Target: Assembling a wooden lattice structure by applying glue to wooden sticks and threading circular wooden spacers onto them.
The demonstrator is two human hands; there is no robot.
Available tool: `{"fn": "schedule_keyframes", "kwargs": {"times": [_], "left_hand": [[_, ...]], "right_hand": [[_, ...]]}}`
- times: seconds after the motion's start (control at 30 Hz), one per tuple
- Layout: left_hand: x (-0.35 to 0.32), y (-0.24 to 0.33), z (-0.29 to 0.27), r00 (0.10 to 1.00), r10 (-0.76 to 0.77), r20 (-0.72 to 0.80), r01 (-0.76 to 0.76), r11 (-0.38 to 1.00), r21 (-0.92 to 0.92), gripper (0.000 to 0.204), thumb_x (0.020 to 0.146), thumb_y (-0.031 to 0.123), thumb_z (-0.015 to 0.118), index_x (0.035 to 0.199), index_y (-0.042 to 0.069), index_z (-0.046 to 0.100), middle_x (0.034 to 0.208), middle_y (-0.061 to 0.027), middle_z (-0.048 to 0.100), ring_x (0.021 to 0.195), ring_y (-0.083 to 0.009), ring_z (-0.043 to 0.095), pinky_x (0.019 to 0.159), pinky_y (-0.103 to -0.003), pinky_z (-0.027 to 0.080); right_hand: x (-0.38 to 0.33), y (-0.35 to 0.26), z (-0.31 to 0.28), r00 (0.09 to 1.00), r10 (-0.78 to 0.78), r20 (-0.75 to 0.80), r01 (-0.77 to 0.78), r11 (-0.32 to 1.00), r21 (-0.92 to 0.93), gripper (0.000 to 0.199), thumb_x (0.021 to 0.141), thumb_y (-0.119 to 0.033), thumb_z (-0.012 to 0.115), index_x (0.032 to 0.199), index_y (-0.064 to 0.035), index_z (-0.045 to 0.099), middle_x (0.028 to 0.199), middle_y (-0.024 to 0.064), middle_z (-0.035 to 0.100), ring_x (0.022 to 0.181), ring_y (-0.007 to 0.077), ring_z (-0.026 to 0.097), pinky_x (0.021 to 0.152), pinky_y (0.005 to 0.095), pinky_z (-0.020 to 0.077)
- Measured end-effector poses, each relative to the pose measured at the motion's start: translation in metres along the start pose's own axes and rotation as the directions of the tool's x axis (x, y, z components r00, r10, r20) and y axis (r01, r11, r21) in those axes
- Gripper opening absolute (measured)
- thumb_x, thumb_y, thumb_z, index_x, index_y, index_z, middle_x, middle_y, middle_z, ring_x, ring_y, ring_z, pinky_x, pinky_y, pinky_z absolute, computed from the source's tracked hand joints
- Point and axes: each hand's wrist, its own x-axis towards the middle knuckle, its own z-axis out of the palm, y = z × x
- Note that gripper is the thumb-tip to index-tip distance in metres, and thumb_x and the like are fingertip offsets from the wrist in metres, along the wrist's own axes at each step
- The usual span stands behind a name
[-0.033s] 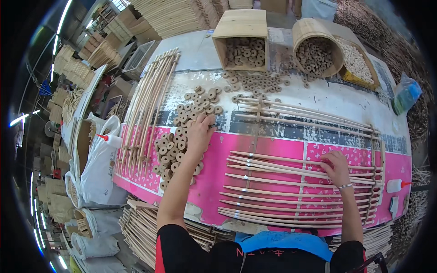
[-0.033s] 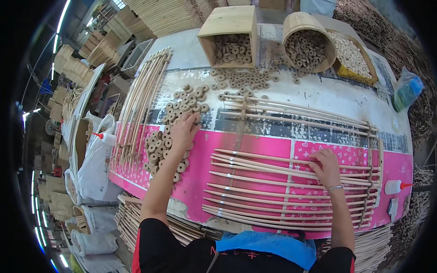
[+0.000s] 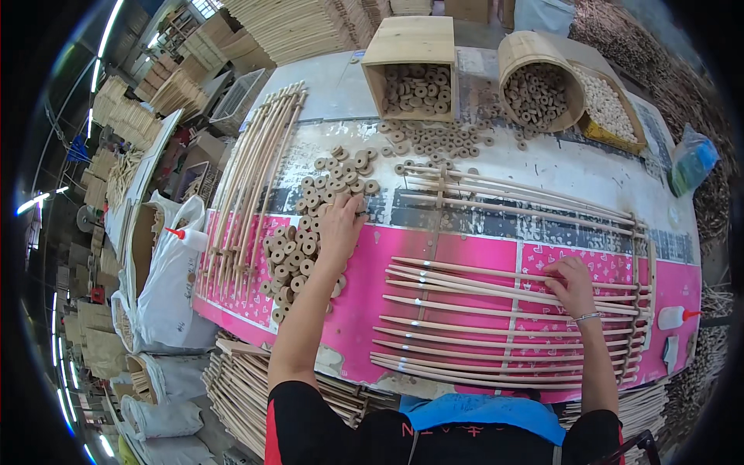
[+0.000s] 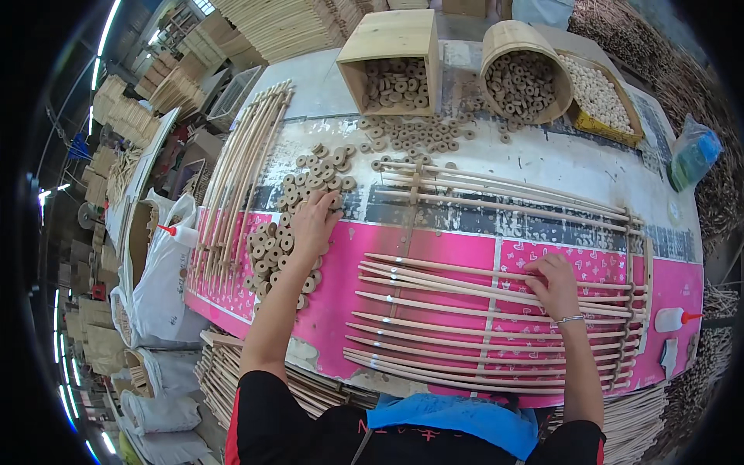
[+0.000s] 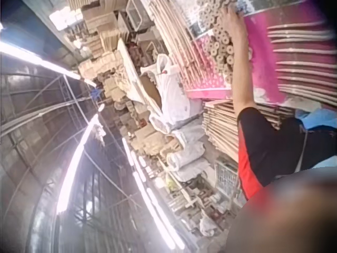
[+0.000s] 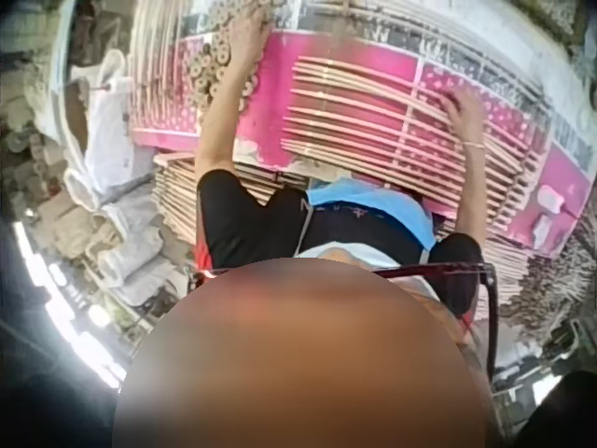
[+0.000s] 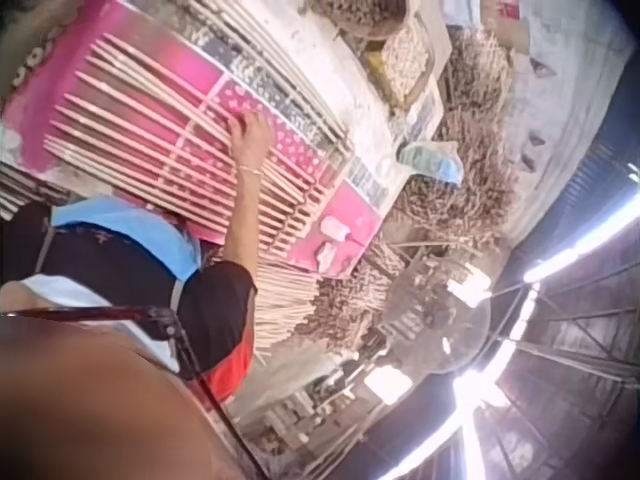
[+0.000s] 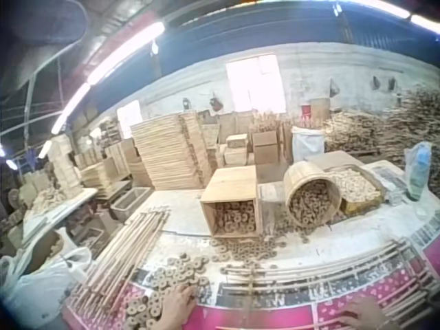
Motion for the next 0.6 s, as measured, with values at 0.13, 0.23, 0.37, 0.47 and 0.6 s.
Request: {"fn": "schedule_keyframes", "kwargs": {"times": [0.13, 0.23, 0.37, 0.47, 0.6], "left_hand": [[0.007, -0.004, 0.011, 0.995, -0.091, -0.036, 0.095, 0.989, 0.111, 0.037, 0.079, 0.013, 0.078, 0.115, 0.014, 0.067, 0.107, -0.0054, 0.064, 0.1, -0.027, 0.063, 0.087, -0.042, 0.043], [0.014, -0.004, 0.014, 0.994, -0.098, -0.048, 0.104, 0.98, 0.167, 0.029, 0.081, 0.013, 0.076, 0.108, 0.012, 0.066, 0.104, -0.0053, 0.064, 0.098, -0.0281, 0.064, 0.083, -0.043, 0.044], [0.018, 0.01, 0.006, 0.977, -0.201, -0.065, 0.184, 0.961, -0.206, 0.026, 0.087, 0.014, 0.074, 0.112, 0.011, 0.067, 0.102, -0.0063, 0.066, 0.094, -0.0225, 0.066, 0.084, -0.036, 0.048], [0.015, 0.02, -0.002, 0.925, -0.357, 0.129, 0.326, 0.573, -0.752, 0.025, 0.097, 0.017, 0.069, 0.119, 0.006, 0.067, 0.102, -0.0041, 0.068, 0.092, -0.0115, 0.064, 0.082, -0.028, 0.051], [0.0, 0.042, -0.011, 0.801, -0.275, 0.531, 0.541, -0.048, -0.84, 0.031, 0.102, 0.02, 0.065, 0.127, 0.002, 0.064, 0.11, -0.002, 0.068, 0.095, -0.0095, 0.063, 0.085, -0.026, 0.052]], "right_hand": [[0.006, 0.005, -0.001, 0.998, -0.02, 0.062, 0.018, 0.999, 0.034, 0.016, 0.076, -0.009, 0.078, 0.09, -0.0061, 0.071, 0.086, 0.0073, 0.062, 0.088, 0.0284, 0.058, 0.082, 0.0402, 0.0448], [0.007, 0.008, 0.001, 0.998, -0.019, 0.053, 0.016, 0.998, 0.063, 0.014, 0.078, -0.01, 0.077, 0.089, -0.0056, 0.07, 0.084, 0.0076, 0.061, 0.086, 0.0283, 0.058, 0.08, 0.04, 0.0451], [0.009, 0.005, -0.001, 0.997, 0.074, -0.007, -0.072, 0.978, 0.198, 0.012, 0.083, -0.008, 0.074, 0.093, -0.0042, 0.069, 0.083, 0.0088, 0.06, 0.083, 0.0283, 0.061, 0.073, 0.0389, 0.048], [0.015, 0.007, -0.003, 0.995, 0.089, -0.039, -0.077, 0.964, 0.254, 0.01, 0.087, -0.006, 0.071, 0.096, -0.0023, 0.068, 0.084, 0.0096, 0.058, 0.08, 0.0257, 0.062, 0.07, 0.0356, 0.05], [0.021, 0.002, -0.01, 0.993, 0.078, -0.09, -0.051, 0.961, 0.274, 0.011, 0.088, -0.003, 0.069, 0.098, -0.0009, 0.068, 0.086, 0.0098, 0.058, 0.079, 0.0224, 0.063, 0.07, 0.0325, 0.0509]]}}
